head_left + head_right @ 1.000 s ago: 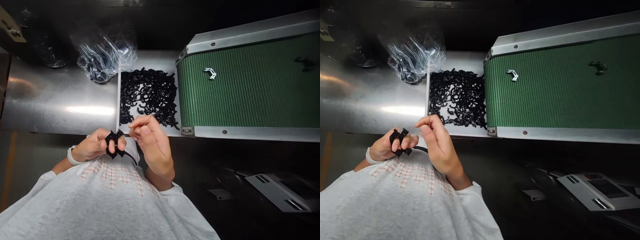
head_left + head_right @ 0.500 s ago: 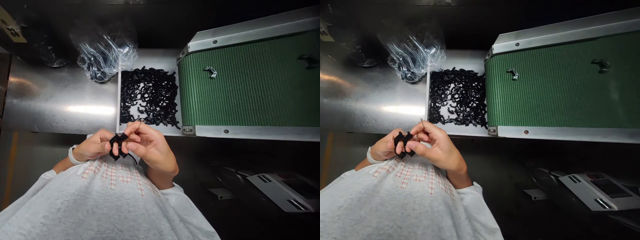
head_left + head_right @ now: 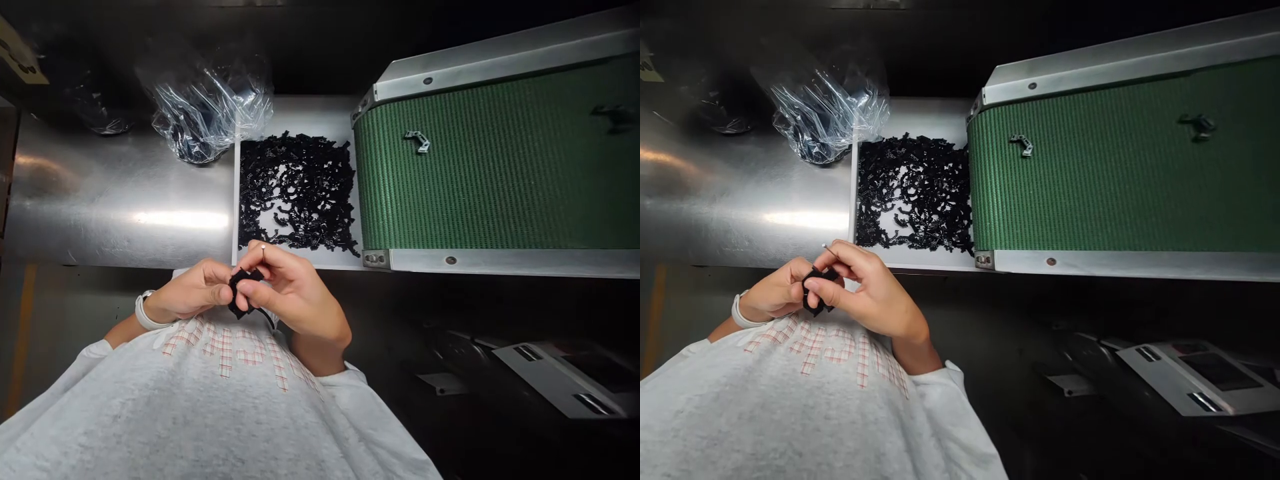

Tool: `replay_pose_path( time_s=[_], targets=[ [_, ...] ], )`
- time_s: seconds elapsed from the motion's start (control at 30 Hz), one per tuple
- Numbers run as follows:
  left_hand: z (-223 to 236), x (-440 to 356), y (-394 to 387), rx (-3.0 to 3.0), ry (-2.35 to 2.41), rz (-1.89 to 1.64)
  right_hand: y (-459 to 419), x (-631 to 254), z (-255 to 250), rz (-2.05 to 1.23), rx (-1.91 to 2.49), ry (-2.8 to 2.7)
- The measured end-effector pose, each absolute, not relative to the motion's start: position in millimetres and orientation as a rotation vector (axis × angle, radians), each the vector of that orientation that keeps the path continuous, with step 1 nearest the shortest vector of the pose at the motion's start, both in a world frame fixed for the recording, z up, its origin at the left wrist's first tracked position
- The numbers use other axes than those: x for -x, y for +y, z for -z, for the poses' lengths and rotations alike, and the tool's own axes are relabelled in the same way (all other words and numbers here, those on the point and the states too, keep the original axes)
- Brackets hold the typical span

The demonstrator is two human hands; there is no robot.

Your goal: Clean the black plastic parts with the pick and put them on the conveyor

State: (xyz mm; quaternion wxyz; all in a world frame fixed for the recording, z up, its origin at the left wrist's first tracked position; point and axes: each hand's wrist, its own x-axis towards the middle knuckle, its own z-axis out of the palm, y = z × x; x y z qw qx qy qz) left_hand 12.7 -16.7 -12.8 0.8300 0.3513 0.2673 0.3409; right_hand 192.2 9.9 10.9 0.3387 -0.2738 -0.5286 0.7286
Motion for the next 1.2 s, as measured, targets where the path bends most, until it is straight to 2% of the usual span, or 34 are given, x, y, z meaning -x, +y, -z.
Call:
replay_pose_path(
  time_s=[0.13, 1.2],
  targets=[
    [16.1, -12.2, -17.9, -0.757, 0.57, -0.705, 11.5, -192.5, -10.7, -2.024, 0.675, -1.308],
    [19.2, -11.2, -15.2, -0.581, 0.648, -0.627, 12.5, -189.9, 3.4, -1.963, 0.733, -1.251]
  ],
)
